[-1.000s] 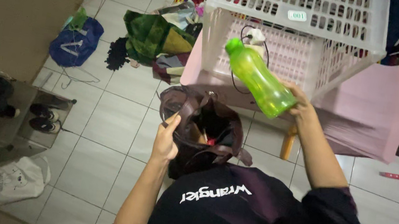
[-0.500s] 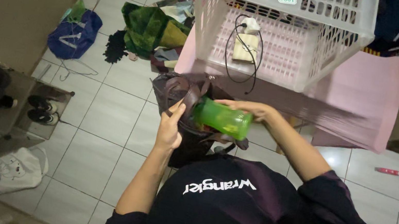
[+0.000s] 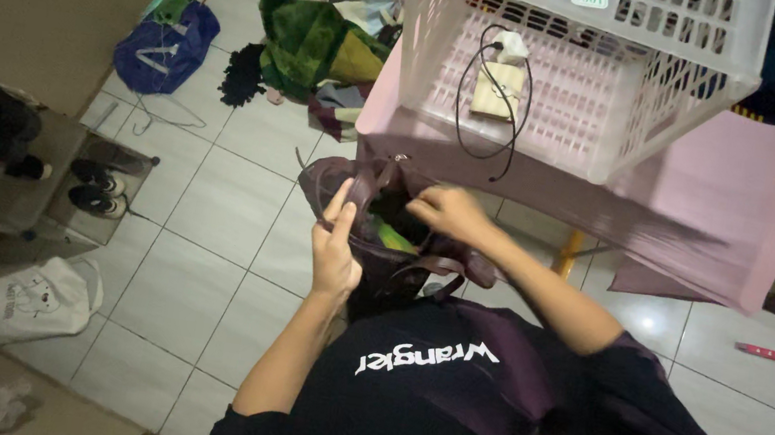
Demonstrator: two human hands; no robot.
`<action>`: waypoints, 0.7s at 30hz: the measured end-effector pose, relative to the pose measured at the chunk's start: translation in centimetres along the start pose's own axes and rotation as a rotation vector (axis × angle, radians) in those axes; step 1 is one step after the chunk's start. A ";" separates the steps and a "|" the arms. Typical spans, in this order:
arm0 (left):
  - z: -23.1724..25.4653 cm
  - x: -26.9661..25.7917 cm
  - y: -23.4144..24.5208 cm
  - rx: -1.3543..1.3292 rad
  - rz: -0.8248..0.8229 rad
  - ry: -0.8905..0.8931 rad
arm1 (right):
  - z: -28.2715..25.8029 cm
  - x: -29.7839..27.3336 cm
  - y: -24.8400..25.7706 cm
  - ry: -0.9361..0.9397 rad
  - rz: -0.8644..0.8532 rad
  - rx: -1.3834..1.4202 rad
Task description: The person packs a brown handbag at a small table. They pick items one at a time from a plastic basket and pink table, including a wallet, green water bottle, charger with cable, keys, and a red pouch, placing each into the bag, then zip the bag closed.
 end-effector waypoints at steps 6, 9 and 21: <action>-1.3 -0.9 1.5 -0.064 -0.051 0.055 | 7.1 -2.7 -4.6 -0.258 -0.306 0.647; -2.1 -1.0 4.4 0.033 0.045 0.105 | 8.1 -1.2 -9.8 -0.223 -0.156 1.047; -1.2 -3.2 21.1 0.667 0.190 0.805 | 3.8 1.9 -2.9 -0.028 -0.289 1.131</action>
Point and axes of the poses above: each hand's wrist, its own x-axis towards the middle knuckle, its own y-axis out of the back of the hand, z = x × y, the point moved 5 cm from there along x, towards the middle knuckle, and after that the axes turned 9 degrees about -z, right-handed, at the moved point
